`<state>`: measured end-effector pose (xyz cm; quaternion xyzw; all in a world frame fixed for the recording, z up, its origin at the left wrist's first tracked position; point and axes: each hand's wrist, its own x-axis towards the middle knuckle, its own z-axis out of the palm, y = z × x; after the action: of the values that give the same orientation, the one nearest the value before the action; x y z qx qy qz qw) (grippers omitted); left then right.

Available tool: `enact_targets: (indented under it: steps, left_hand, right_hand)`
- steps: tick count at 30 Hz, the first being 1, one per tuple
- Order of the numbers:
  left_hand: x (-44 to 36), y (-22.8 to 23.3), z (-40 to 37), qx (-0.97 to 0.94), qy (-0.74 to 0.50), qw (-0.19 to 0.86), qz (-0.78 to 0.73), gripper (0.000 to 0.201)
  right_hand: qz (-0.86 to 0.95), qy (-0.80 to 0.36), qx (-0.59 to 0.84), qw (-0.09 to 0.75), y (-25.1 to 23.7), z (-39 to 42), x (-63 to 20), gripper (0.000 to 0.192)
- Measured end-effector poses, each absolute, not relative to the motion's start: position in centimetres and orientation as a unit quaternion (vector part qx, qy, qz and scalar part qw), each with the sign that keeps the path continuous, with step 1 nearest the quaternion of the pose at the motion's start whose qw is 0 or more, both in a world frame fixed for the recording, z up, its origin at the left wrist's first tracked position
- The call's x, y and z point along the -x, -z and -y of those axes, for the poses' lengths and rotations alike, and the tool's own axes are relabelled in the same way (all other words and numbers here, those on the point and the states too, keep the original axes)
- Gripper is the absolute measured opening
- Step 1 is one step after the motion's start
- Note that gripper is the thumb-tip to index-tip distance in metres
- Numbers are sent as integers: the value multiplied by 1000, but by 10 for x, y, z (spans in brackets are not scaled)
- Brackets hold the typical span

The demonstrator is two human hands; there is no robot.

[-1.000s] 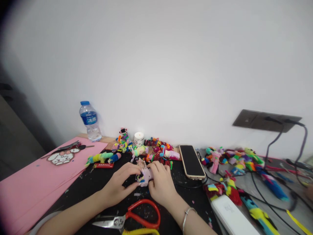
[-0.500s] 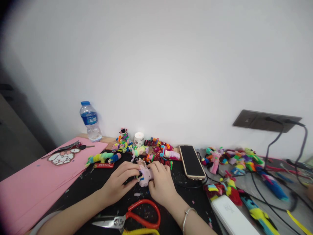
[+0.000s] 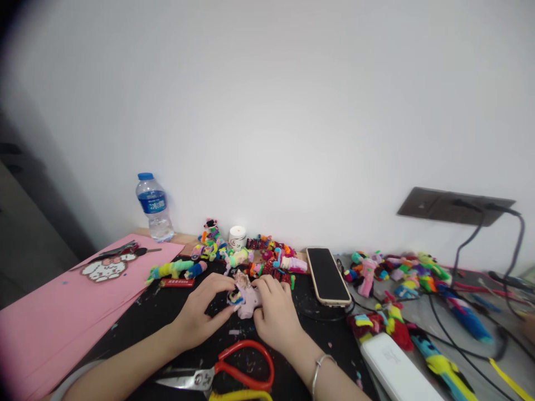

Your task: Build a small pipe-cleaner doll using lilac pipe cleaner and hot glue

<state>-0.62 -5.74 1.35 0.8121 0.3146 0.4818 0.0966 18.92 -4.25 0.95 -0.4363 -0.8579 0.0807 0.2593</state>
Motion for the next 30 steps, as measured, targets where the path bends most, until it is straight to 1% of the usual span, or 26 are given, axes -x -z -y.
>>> enact_targets:
  steps: [13,30]
  left_hand:
    - [6,-13,58,-814,-459,120,-335,35]
    - [4,-15,54,-746,-482,174,-426,25]
  right_hand:
    - [857,-87,436,262,-10,41,-189,50]
    - [859,-68,446,242,-11,42,-188,50]
